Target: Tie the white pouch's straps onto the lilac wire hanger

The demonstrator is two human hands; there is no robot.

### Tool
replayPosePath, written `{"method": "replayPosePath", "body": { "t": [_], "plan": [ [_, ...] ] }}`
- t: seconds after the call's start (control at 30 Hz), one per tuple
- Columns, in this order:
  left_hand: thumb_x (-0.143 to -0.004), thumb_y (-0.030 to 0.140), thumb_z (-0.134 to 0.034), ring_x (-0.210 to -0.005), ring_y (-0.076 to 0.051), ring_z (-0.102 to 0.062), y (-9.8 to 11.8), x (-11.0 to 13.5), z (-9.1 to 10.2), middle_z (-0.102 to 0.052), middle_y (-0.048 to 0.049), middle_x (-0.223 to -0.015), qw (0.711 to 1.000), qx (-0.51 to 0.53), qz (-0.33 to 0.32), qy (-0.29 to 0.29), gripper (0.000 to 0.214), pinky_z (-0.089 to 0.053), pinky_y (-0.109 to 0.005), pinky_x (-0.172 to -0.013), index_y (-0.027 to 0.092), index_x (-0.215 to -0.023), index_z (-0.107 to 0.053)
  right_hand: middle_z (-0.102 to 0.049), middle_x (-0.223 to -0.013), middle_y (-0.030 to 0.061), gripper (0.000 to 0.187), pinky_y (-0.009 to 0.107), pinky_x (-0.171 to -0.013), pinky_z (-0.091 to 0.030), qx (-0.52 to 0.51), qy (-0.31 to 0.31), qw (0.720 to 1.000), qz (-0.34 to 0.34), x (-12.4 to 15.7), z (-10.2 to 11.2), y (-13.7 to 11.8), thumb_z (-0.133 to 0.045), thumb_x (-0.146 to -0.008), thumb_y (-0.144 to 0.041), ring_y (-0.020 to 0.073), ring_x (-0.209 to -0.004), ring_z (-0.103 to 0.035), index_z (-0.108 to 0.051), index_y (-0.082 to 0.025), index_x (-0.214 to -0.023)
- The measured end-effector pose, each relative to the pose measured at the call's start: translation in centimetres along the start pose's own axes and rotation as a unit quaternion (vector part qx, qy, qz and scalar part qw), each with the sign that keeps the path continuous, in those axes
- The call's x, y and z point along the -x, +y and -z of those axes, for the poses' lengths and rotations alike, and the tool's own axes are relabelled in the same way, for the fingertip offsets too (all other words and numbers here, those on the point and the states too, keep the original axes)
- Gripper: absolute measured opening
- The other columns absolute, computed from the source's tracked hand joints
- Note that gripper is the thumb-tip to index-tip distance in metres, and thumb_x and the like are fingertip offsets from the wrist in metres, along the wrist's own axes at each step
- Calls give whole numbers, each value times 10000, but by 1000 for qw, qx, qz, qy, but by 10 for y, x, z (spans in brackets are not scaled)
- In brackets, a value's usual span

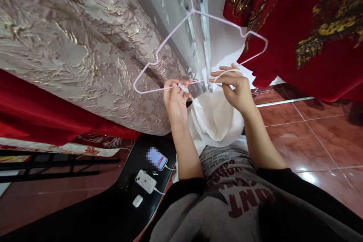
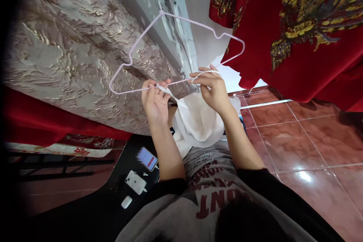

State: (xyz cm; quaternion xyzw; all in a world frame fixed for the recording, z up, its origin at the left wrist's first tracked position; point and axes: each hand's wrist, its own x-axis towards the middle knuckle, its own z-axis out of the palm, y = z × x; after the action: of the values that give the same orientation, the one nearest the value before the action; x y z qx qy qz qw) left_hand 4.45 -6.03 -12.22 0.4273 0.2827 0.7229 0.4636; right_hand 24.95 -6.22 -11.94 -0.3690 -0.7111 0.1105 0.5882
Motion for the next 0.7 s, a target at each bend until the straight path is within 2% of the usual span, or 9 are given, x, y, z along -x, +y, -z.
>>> {"method": "replayPosePath", "body": {
  "t": [0.07,0.13,0.27,0.37,0.43,0.5,0.57,0.63,0.7],
  "plan": [
    [-880,369,-752,-1076,-245,-780,3,1,8,-792,-75,-1010,999,-47,-8,-11,226,-538,-212,-588,248,-1026,-631,-840,-1057,-41,351,644,-1226,-431,3,-3,1000,-5,-4,-2,2,-522,-896,-93,233,-1116,-776,-800,-301,-845],
    [-863,292,-718,-1157,-266,-758,6,3,20,-794,-103,-1159,991,-121,-54,11,215,-591,-245,-668,228,-1063,-672,-842,-992,-35,334,613,-1188,-474,2,19,1000,-15,-5,0,5,-520,-881,-86,218,-1021,-791,-767,-275,-761],
    [-876,177,-649,-1262,-274,-720,12,3,54,-775,-105,-1271,934,-258,-211,128,208,-640,-374,-933,182,-1071,-720,-825,-899,-35,326,612,-1224,-435,11,48,999,-23,-4,12,4,-512,-878,-84,199,-943,-783,-695,-257,-670],
    [-918,170,-685,-1239,-267,-740,21,-3,82,-800,-40,-1206,901,-239,-312,182,205,-588,-482,-1097,229,-1110,-722,-811,-863,-42,319,620,-1258,-390,13,43,999,-17,-6,20,3,-518,-891,-103,192,-936,-776,-666,-253,-651],
    [-946,241,-725,-1358,-283,-666,30,-10,93,-771,12,-1295,903,-208,-341,157,273,-544,-510,-1164,318,-1204,-682,-810,-869,-41,313,619,-1260,-387,12,39,999,-17,-7,24,3,-521,-893,-113,192,-952,-773,-669,-253,-656],
    [-940,335,-764,-1406,-298,-624,40,-20,92,-685,39,-1454,914,-206,-328,122,383,-541,-510,-1178,376,-1293,-620,-815,-893,-38,308,619,-1264,-381,10,37,999,-23,-7,25,2,-520,-888,-112,192,-972,-771,-677,-254,-665],
    [-892,387,-818,-1320,-300,-693,50,-30,77,-603,4,-1555,921,-229,-299,94,501,-575,-490,-1150,348,-1337,-592,-818,-908,-40,304,612,-1264,-384,10,34,999,-29,-8,25,0,-520,-880,-107,189,-980,-770,-676,-253,-663],
    [-850,394,-856,-1193,-280,-763,59,-42,52,-613,-53,-1533,926,-258,-273,45,550,-618,-449,-1082,284,-1325,-602,-816,-899,-47,299,597,-1251,-402,13,32,999,-31,-7,22,-3,-527,-871,-103,180,-956,-770,-672,-252,-656],
    [-854,372,-850,-1098,-252,-789,66,-52,27,-710,-66,-1369,927,-292,-233,-5,474,-647,-391,-986,251,-1260,-637,-807,-864,-54,298,582,-1239,-416,17,41,999,-27,-7,18,-6,-534,-865,-94,170,-919,-766,-659,-250,-644]
  ]
}}
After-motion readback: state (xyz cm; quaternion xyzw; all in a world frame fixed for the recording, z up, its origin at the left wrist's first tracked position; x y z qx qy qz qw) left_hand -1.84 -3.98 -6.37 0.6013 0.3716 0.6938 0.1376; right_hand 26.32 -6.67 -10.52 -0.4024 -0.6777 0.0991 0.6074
